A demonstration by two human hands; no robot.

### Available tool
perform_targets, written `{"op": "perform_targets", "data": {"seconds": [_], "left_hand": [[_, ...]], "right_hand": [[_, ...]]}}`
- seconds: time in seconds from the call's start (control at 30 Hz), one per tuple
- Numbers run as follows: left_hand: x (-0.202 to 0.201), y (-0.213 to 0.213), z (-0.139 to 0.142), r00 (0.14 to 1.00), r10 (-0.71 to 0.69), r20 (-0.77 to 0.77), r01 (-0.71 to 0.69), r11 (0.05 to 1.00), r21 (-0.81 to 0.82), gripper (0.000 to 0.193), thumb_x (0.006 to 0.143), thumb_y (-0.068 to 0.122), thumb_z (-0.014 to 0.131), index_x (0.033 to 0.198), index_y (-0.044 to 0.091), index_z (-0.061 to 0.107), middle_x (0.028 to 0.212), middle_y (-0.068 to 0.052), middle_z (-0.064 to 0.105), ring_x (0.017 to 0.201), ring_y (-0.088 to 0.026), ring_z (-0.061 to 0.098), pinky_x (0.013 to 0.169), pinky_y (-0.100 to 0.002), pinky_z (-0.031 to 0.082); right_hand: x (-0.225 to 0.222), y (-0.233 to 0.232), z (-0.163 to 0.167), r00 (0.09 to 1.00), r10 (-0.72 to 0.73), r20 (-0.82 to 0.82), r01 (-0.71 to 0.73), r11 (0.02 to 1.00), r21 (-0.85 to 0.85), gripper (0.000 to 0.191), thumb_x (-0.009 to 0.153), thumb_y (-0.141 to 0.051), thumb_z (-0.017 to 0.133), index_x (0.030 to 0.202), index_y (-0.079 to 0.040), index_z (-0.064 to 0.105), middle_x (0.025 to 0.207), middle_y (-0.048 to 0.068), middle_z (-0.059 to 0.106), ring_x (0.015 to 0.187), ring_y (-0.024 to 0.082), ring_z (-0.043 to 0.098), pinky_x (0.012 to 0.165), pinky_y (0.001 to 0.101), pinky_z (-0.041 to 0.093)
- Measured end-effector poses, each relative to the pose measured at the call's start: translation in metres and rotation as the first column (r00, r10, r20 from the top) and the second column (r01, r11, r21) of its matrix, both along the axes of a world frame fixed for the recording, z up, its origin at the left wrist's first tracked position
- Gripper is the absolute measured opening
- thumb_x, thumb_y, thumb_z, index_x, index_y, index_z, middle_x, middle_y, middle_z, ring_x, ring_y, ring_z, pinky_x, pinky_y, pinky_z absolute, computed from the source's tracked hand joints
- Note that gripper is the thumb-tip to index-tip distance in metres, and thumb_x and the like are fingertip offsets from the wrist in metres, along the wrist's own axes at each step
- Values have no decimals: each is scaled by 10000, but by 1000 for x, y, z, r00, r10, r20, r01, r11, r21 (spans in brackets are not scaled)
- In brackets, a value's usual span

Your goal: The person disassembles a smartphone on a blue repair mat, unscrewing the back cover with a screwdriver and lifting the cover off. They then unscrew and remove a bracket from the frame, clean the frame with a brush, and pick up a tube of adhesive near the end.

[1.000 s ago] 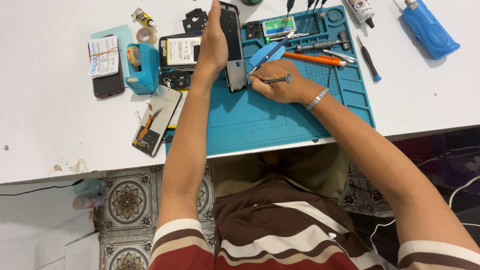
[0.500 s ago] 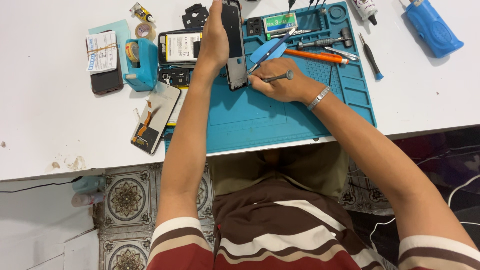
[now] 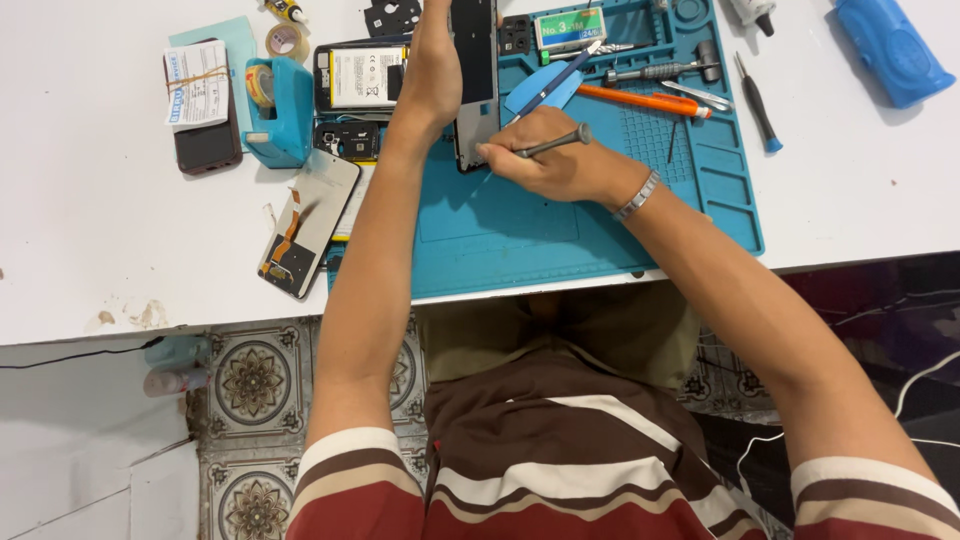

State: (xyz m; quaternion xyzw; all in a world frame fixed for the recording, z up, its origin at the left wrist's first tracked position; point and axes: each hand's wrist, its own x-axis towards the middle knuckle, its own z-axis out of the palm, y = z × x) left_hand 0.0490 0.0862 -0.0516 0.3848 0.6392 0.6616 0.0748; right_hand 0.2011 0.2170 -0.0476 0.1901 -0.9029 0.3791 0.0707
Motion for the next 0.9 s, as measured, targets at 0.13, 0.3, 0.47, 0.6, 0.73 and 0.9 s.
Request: {"op": "perform_targets", "data": {"seconds": [0.13, 0.3, 0.47, 0.6, 0.73, 0.9], "left_hand": [[-1, 0, -3, 999, -43, 12, 43, 999, -19, 533, 1119, 369, 239, 1235, 21, 627, 1159, -99, 726, 1070, -176, 689, 1015, -316, 541], [3, 1, 4, 996, -79, 51, 78, 997, 25, 508, 1120, 343, 244, 1264, 28, 616, 1187, -95, 725, 1092, -167, 684, 1025, -305, 527], [5, 1, 9, 987, -79, 143, 76, 997, 28, 525, 1135, 352, 237, 1277, 24, 622, 1181, -98, 733, 1090, -166, 691, 1019, -306, 532], [2, 1, 4, 992, -101, 75, 99, 995, 30, 526, 1126, 383, 244, 1312, 25, 582, 1200, -91, 714, 1113, -161, 676, 1034, -310, 530], [0, 0, 3, 965, -209, 159, 189, 973, 135, 579, 1134, 427, 231, 1236, 19, 629, 1146, -79, 711, 1058, -157, 676, 979, -307, 546], [2, -10, 23, 849, -416, 326, 274, 874, 402, 636, 1102, 494, 251, 1153, 9, 661, 1070, -122, 721, 929, -218, 711, 823, -364, 613]], "right_hand": [[0, 5, -1, 997, 34, -75, -35, 999, -9, 435, 1035, -242, 573, 682, 9, 618, 570, 129, 559, 471, 270, 495, 508, 397, 414], [2, 4, 3, 976, 10, -218, 9, 996, 86, 418, 1045, -238, 575, 695, -20, 641, 595, 110, 573, 521, 251, 511, 523, 380, 412], [0, -8, 7, 1000, 4, -11, -3, 1000, 14, 512, 1048, -271, 561, 611, -5, 547, 490, 115, 466, 419, 239, 414, 476, 382, 355], [-1, -10, 6, 997, 55, 63, -48, 994, -103, 528, 1063, -276, 548, 612, -8, 499, 496, 102, 412, 441, 196, 361, 471, 371, 323], [2, -3, 13, 992, 48, 116, -25, 982, -187, 479, 1048, -291, 550, 629, -59, 571, 525, 34, 482, 476, 115, 409, 465, 319, 363], [8, 18, 41, 991, 108, 77, -31, 753, -657, 428, 1080, -292, 570, 754, -21, 626, 663, 38, 603, 567, 107, 527, 520, 283, 442]]}}
